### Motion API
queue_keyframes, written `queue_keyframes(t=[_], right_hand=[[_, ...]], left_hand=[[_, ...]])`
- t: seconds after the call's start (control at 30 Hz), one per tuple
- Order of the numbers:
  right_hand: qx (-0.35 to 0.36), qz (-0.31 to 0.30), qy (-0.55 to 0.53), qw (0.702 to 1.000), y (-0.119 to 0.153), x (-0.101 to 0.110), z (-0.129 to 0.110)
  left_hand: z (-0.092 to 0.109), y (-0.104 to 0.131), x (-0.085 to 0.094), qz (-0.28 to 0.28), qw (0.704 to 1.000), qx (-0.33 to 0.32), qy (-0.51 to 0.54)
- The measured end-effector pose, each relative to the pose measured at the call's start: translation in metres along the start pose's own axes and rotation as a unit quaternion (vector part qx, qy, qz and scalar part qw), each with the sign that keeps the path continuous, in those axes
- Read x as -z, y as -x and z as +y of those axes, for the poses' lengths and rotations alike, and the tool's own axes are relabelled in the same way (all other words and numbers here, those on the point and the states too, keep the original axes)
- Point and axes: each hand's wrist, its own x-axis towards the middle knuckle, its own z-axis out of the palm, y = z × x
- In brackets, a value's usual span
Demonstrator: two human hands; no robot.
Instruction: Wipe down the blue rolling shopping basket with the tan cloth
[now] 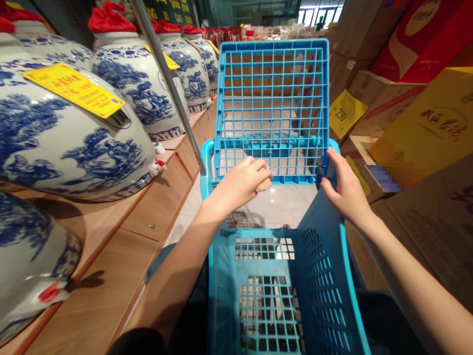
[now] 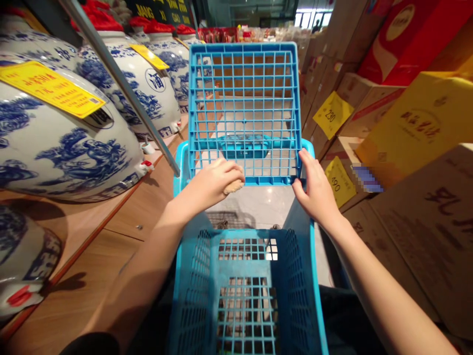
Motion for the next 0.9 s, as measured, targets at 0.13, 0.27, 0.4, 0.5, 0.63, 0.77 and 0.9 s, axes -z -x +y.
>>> queue_keyframes(t=[0.13,0.27,0.4,0.5,0.63,0.77,0.9], right_hand=[[0.042,0.013,0.065,0.997,-0.002,0.004,-0.016],[0.087,-0.021,0.012,0.996,-0.019,0.006,-0.057],[0.082,-0.086,-0.077,0.99,-0.063,-0.008,-0.104],[0.099,-0.119,-0.089,0.984,-0.094,-0.032,-0.125],[0.112,-0.058,-0.105,0.986,-0.101,-0.06,-0.127],[0.137,0.032,-0.136,0.981,-0.089,-0.063,-0.111],[0.134,0.167,-0.096,0.972,-0.09,-0.061,-0.098]], left_hand=[[-0.007,-0.002,-0.002,0.072,0.993,0.023,0.087],[-0.025,-0.004,0.0,0.181,0.976,0.07,0.099],[-0.035,-0.007,-0.012,0.238,0.965,0.089,0.068],[-0.04,-0.006,-0.023,0.26,0.959,0.092,0.07],[-0.043,-0.002,-0.031,0.278,0.951,0.115,0.076],[-0.041,0.002,-0.034,0.241,0.962,0.116,0.049],[-0.039,0.002,-0.033,0.227,0.965,0.12,0.046]])
